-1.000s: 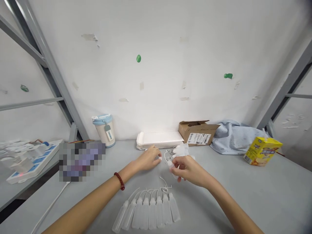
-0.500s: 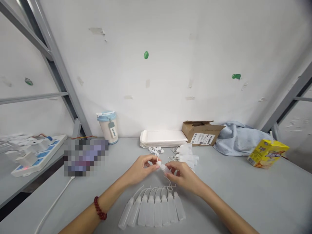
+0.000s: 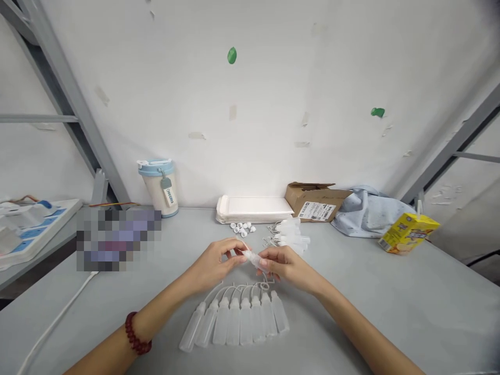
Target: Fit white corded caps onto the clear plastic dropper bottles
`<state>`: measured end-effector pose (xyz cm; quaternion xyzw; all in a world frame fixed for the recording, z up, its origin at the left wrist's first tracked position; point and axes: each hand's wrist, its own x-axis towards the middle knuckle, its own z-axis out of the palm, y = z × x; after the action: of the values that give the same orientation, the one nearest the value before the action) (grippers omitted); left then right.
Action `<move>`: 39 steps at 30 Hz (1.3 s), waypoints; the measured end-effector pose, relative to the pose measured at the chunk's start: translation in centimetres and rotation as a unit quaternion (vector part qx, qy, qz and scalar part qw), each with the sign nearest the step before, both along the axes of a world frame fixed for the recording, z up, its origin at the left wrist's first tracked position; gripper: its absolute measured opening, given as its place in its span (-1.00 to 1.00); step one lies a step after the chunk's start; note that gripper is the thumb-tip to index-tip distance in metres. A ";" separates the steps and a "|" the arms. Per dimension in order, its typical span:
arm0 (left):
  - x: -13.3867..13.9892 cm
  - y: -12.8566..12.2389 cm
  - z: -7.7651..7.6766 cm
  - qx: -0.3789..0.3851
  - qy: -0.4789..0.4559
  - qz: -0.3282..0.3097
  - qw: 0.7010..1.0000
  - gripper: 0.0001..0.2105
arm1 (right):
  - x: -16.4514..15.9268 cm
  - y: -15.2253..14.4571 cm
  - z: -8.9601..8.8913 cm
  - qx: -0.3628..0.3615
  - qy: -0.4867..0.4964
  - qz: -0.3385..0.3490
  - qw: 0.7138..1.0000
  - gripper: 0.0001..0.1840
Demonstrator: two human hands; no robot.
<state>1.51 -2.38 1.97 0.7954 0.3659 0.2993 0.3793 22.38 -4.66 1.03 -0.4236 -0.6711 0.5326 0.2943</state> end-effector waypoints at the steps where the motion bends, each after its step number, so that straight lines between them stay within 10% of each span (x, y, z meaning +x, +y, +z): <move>1: 0.0 -0.1 0.1 -0.007 0.002 -0.003 1.000 -0.82 | -0.1 0.0 0.0 -0.001 0.004 0.002 1.000 -0.67; 12: 0.5 -1.0 -0.2 -0.122 -0.045 -0.008 0.991 -0.73 | -1.5 -1.0 -0.3 0.060 0.035 -0.138 0.988 -0.72; 19: 1.1 -1.9 -0.4 0.059 -0.033 0.056 0.996 -0.85 | -1.7 -1.0 -0.5 0.027 0.063 -0.132 0.989 -0.72; 32: 1.4 -1.8 -0.9 -0.175 -0.075 0.032 0.981 -0.66 | -1.7 -1.9 -0.7 0.210 -0.100 -0.126 0.964 -0.80; 39: 1.4 -1.9 -0.7 -0.188 -0.095 0.037 0.977 -0.79 | -1.9 -1.7 -0.5 0.136 -0.040 -0.151 0.978 -0.77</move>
<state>2.96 -4.28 1.28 0.6637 0.4075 0.3132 0.5435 20.49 -6.33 0.49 -0.4972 -0.6766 0.3684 0.3991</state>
